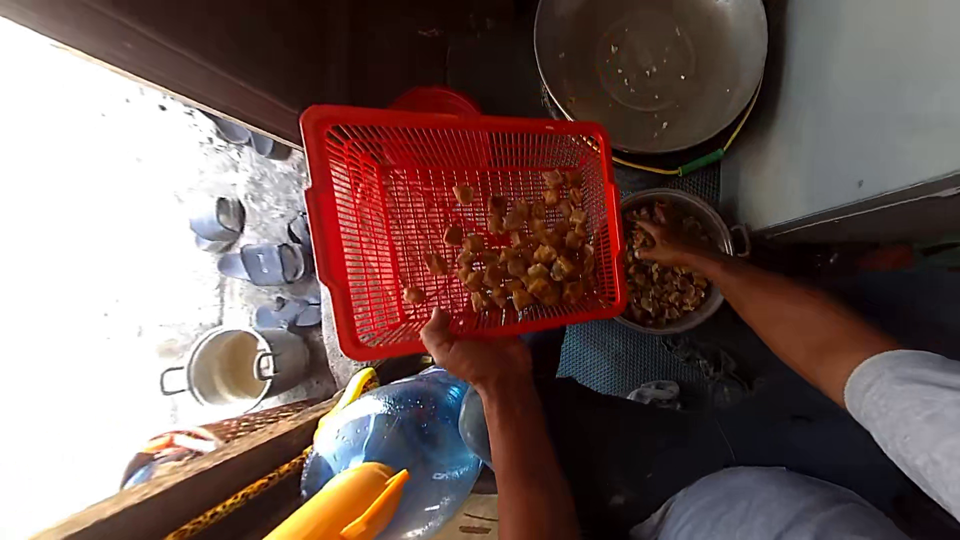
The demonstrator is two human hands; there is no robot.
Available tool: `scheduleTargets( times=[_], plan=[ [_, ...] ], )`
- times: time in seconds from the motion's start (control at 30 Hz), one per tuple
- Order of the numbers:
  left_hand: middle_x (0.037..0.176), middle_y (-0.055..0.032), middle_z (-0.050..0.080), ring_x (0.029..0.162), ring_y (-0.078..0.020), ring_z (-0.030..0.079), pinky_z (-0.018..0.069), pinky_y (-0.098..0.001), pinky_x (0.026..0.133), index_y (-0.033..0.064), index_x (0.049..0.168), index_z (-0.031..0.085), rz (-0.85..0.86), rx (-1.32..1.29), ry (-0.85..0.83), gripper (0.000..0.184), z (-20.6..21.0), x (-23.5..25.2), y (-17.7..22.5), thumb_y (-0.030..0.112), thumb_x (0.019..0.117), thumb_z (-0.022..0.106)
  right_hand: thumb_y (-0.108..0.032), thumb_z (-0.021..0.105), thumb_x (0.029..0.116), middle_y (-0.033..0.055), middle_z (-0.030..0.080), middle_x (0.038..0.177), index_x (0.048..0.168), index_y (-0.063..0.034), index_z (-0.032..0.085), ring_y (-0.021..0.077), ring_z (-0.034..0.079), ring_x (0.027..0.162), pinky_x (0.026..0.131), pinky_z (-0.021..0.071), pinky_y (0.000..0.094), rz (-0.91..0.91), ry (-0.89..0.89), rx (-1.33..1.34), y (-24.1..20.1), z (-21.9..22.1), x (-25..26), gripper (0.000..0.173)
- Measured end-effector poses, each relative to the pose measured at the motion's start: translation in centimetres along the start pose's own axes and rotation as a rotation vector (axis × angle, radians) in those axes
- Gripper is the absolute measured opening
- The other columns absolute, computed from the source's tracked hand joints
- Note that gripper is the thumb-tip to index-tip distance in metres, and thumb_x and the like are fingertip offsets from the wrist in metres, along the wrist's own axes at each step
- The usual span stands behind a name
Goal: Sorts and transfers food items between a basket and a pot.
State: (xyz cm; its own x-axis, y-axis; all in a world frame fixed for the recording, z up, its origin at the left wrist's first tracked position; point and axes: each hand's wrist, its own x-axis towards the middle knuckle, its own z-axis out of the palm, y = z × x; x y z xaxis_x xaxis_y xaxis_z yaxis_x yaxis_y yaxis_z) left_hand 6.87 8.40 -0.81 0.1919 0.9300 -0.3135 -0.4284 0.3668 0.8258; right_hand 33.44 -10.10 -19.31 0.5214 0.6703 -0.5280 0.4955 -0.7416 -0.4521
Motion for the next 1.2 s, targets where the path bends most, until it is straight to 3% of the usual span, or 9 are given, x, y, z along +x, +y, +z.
scheduleTargets(
  times=[0.1, 0.23, 0.33, 0.53, 0.6, 0.7, 0.87, 1.1, 1.2],
  plan=[
    [0.119, -0.0117, 0.065, 0.113, -0.0265, 0.065, 0.0545, -0.0563, 0.092, 0.0130, 0.125, 0.051, -0.012, 0.013, 0.018, 0.036, 0.7, 0.3, -0.1, 0.032, 0.1052, 0.028, -0.058, 0.074, 0.0832, 0.0269, 0.039, 0.158, 0.147, -0.0272, 0.055, 0.0569, 0.030, 0.145, 0.104, 0.0345, 0.0797, 0.049, 0.021, -0.105, -2.0, 2.2, -0.4, 0.073],
    [0.120, -0.0106, 0.066, 0.112, -0.0281, 0.065, 0.0550, -0.0590, 0.088, 0.0162, 0.126, 0.052, -0.094, 0.021, -0.025, 0.037, 2.9, 0.1, -0.4, 0.034, 0.1041, 0.028, -0.039, 0.065, 0.0968, 0.0262, 0.054, 0.142, 0.146, -0.0190, 0.056, 0.0517, 0.045, 0.135, 0.098, 0.0458, 0.0709, -0.075, 0.043, -0.171, -1.3, 4.1, -1.9, 0.054],
    [0.113, -0.0101, 0.067, 0.105, -0.0276, 0.067, 0.0563, -0.0566, 0.083, 0.0152, 0.121, 0.053, -0.146, 0.071, -0.078, 0.034, 6.7, -0.6, -1.2, 0.033, 0.1034, 0.030, -0.024, 0.055, 0.1037, 0.0206, 0.061, 0.138, 0.143, -0.0105, 0.057, 0.0420, 0.056, 0.130, 0.109, 0.0422, 0.0635, -0.166, -0.024, -0.060, 0.0, 3.8, -3.2, 0.042],
    [0.118, -0.0129, 0.064, 0.107, -0.0286, 0.064, 0.0549, -0.0556, 0.087, 0.0110, 0.128, 0.051, -0.285, 0.061, -0.256, 0.037, 15.1, -1.0, -7.0, 0.035, 0.1041, 0.036, -0.010, 0.059, 0.0968, 0.0257, 0.062, 0.128, 0.133, 0.0011, 0.058, 0.0401, 0.061, 0.120, 0.104, 0.0482, 0.0573, -0.119, -0.153, 0.258, 2.2, 1.3, -5.9, 0.038],
    [0.120, -0.0160, 0.063, 0.106, -0.0308, 0.065, 0.0556, -0.0562, 0.085, 0.0090, 0.133, 0.049, -0.385, 0.110, -0.230, 0.042, 17.3, -1.4, -8.6, 0.037, 0.1044, 0.037, -0.012, 0.059, 0.0965, 0.0249, 0.064, 0.124, 0.132, -0.0025, 0.059, 0.0403, 0.063, 0.116, 0.099, 0.0503, 0.0588, -0.098, -0.153, 0.233, 3.0, 1.4, -6.9, 0.037],
    [0.126, -0.0184, 0.060, 0.110, -0.0326, 0.063, 0.0547, -0.0576, 0.088, 0.0081, 0.137, 0.047, -0.484, 0.131, -0.177, 0.045, 19.8, -1.3, -11.0, 0.037, 0.1023, 0.042, -0.015, 0.058, 0.0968, 0.0234, 0.054, 0.144, 0.143, -0.0125, 0.056, 0.0440, 0.056, 0.128, 0.100, 0.0487, 0.0637, -0.041, -0.112, 0.087, 3.9, 3.1, -7.9, 0.046],
    [0.129, -0.0211, 0.060, 0.109, -0.0332, 0.066, 0.0573, -0.0526, 0.090, 0.0048, 0.141, 0.044, -0.528, 0.184, -0.179, 0.049, 21.8, -1.1, -13.4, 0.037, 0.1051, 0.043, -0.026, 0.069, 0.0941, 0.0263, 0.033, 0.161, 0.162, -0.0332, 0.032, 0.0559, 0.042, 0.137, 0.096, 0.0431, 0.0755, 0.026, -0.138, 0.005, 2.3, 3.4, -8.5, 0.077],
    [0.136, -0.0215, 0.055, 0.113, -0.0342, 0.065, 0.0591, -0.0487, 0.090, 0.0064, 0.148, 0.039, -0.559, 0.291, -0.202, 0.058, 23.1, 0.4, -13.1, 0.046, 0.1063, 0.047, -0.018, 0.061, 0.0988, 0.0334, 0.037, 0.153, 0.155, -0.0220, 0.043, 0.0586, 0.042, 0.135, 0.094, 0.0427, 0.0778, 0.019, -0.152, 0.001, 1.7, 4.5, -7.8, 0.059],
    [0.129, -0.0235, 0.060, 0.100, -0.0336, 0.069, 0.0605, -0.0473, 0.082, 0.0049, 0.146, 0.040, -0.568, 0.355, -0.178, 0.058, 23.3, 0.7, -13.1, 0.047, 0.1062, 0.047, -0.020, 0.061, 0.0973, 0.0315, 0.041, 0.151, 0.153, -0.0247, 0.045, 0.0561, 0.043, 0.135, 0.095, 0.0452, 0.0735, 0.009, -0.132, -0.041, 2.1, 5.0, -7.7, 0.058]
  ],
)
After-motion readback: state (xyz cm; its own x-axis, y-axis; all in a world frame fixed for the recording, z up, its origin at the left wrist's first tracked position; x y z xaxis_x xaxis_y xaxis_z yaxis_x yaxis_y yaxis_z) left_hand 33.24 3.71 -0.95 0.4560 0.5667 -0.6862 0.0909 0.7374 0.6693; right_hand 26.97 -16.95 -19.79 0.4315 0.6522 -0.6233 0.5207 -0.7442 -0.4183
